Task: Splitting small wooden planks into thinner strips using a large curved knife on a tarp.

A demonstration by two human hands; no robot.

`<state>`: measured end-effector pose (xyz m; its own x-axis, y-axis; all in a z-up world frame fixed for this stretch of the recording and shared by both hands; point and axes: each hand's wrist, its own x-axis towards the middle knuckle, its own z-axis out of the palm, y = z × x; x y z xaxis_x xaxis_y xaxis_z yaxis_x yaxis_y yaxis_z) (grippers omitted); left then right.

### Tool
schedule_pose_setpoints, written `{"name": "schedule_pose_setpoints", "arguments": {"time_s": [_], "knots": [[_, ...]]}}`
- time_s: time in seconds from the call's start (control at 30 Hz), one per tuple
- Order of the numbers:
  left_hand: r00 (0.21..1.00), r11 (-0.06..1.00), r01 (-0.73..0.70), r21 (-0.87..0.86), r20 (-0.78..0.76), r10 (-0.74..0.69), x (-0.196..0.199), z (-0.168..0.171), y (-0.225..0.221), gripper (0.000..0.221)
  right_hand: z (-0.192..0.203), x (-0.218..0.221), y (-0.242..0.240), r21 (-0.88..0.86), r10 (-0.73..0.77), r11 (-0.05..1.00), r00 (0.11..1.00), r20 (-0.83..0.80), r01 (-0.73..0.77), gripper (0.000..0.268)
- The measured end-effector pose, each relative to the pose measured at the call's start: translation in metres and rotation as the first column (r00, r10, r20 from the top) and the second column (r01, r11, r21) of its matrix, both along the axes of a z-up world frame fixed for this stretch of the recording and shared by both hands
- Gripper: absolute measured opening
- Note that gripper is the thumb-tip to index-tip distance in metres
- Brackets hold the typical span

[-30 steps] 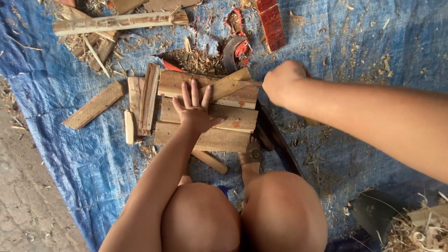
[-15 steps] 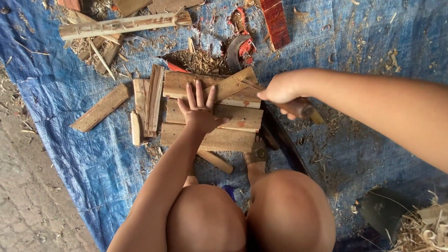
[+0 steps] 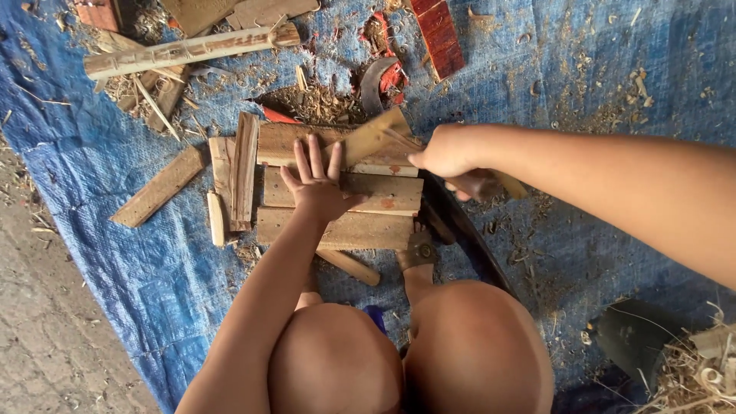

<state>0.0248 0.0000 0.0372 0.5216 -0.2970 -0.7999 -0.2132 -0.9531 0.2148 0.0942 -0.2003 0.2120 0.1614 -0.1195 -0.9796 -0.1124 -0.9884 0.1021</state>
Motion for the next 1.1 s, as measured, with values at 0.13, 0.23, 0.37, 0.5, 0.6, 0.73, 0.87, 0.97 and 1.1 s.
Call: {"name": "schedule_pose_setpoints", "arguments": {"time_s": [0.13, 0.23, 0.37, 0.5, 0.6, 0.73, 0.87, 0.97, 1.1], "knots": [[0.987, 0.979, -0.160, 0.127, -0.002, 0.161, 0.016, 0.022, -0.006, 0.135, -0.035, 0.005, 0.032, 0.162, -0.322, 0.942, 0.929, 0.181, 0.295, 0.080], [0.975, 0.967, -0.214, 0.139, -0.027, 0.220, 0.024, 0.019, -0.004, 0.146, -0.079, 0.010, 0.041, 0.242, -0.384, 0.912, 0.896, 0.224, 0.330, 0.079], [0.966, 0.965, -0.257, 0.056, -0.014, 0.258, 0.018, 0.012, -0.001, 0.157, -0.057, 0.031, 0.015, 0.244, -0.414, 0.896, 0.897, 0.155, 0.371, 0.080], [0.948, 0.949, -0.316, -0.006, 0.048, 0.316, 0.005, 0.000, 0.002, 0.135, -0.063, 0.024, -0.001, 0.226, -0.328, 0.930, 0.932, 0.158, 0.289, 0.081], [0.934, 0.948, -0.316, -0.043, 0.160, 0.318, -0.005, -0.022, 0.004, 0.115, -0.055, 0.016, -0.005, 0.236, -0.289, 0.940, 0.942, 0.172, 0.246, 0.079], [0.870, 0.913, -0.340, -0.223, 0.295, 0.396, -0.014, -0.044, 0.019, 0.080, -0.033, 0.003, -0.015, 0.267, -0.315, 0.927, 0.934, 0.169, 0.264, 0.074], [0.734, 0.922, -0.156, -0.355, 0.583, 0.349, -0.029, -0.084, 0.033, 0.088, -0.039, -0.013, -0.037, 0.312, -0.406, 0.886, 0.900, 0.161, 0.343, 0.068], [0.707, 0.921, 0.033, -0.389, 0.660, 0.253, -0.035, -0.072, 0.045, 0.080, -0.023, -0.021, -0.042, 0.306, -0.410, 0.885, 0.898, 0.158, 0.350, 0.070], [0.747, 0.898, 0.195, -0.393, 0.653, 0.123, -0.057, -0.054, 0.063, 0.074, -0.016, -0.032, -0.055, 0.288, -0.422, 0.884, 0.894, 0.150, 0.369, 0.067]]}}
